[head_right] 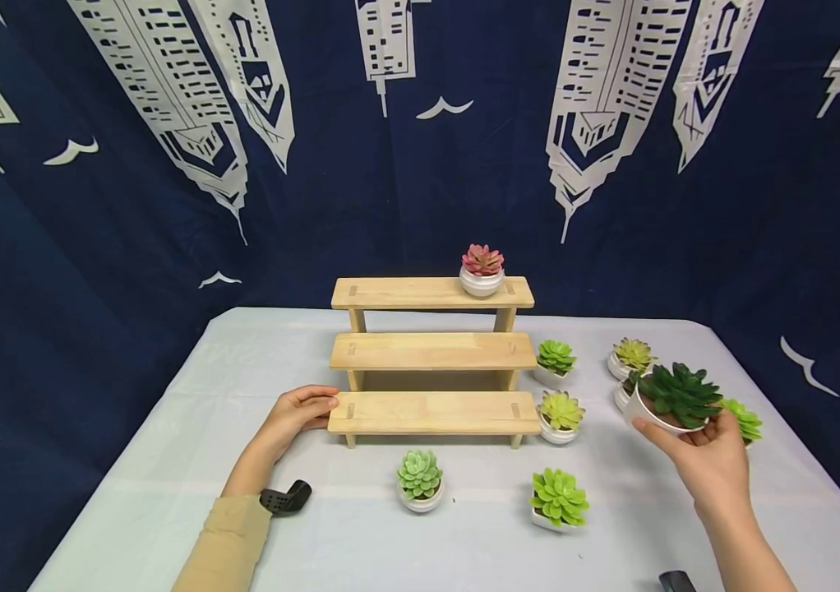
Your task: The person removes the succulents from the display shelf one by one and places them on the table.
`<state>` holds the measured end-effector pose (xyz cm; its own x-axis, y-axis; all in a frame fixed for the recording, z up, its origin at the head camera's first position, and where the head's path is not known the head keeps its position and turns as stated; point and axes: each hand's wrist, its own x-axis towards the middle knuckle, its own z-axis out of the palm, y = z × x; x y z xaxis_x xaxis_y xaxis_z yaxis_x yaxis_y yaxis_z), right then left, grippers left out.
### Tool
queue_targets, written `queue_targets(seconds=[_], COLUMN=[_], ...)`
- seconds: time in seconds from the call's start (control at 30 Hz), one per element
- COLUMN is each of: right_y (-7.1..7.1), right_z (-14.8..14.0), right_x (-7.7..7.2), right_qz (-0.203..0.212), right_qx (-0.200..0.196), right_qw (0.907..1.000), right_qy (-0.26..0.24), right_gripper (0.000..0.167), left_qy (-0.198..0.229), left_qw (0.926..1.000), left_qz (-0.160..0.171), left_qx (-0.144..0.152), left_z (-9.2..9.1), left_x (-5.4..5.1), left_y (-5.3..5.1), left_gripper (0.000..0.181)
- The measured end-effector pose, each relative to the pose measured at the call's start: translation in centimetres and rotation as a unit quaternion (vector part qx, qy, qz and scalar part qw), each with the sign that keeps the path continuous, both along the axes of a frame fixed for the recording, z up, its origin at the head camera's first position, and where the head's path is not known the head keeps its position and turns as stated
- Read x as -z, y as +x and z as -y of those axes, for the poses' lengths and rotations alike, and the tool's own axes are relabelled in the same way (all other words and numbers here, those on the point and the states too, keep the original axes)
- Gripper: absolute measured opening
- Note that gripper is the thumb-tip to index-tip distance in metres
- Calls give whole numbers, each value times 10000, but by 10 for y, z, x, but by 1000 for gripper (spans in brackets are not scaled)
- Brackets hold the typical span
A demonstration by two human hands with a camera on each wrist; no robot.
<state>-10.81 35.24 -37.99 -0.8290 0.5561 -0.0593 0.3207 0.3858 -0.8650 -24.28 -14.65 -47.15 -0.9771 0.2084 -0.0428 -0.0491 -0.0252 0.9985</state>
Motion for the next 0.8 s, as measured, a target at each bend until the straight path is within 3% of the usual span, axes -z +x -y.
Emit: queue_targets(seconds=[0.07,0.3,0.43,0.57,0.67,0.8], right_y=[3,12,16,18,19,21], right_z=[-5,-23,-29,-31,-34,-40], right_x=[5,27,35,40,44,52], right_qz=[114,-600,-392,379,580,373], right_qx=[121,297,570,958,1097,1117], right_qw=[9998,9927,9913,9906,9880,9872], right_qy=[-89,-1002,-1117,-903,-919,-1076], right_gripper=[99,87,84,103,106,96], left_qy=[39,168,177,154,154,145], left_qw=[10000,9998,9998,9998,9998,9999], left_qz=[-19,-31,-34,-25,-18,-22], left_qx=[10,81,84,80,82,85], left_z=[0,1,1,1,1,1], left_x=[0,1,1,1,1,1], left_y=[0,0,0,0,0,0], left_gripper=[34,35,35,35,35,35])
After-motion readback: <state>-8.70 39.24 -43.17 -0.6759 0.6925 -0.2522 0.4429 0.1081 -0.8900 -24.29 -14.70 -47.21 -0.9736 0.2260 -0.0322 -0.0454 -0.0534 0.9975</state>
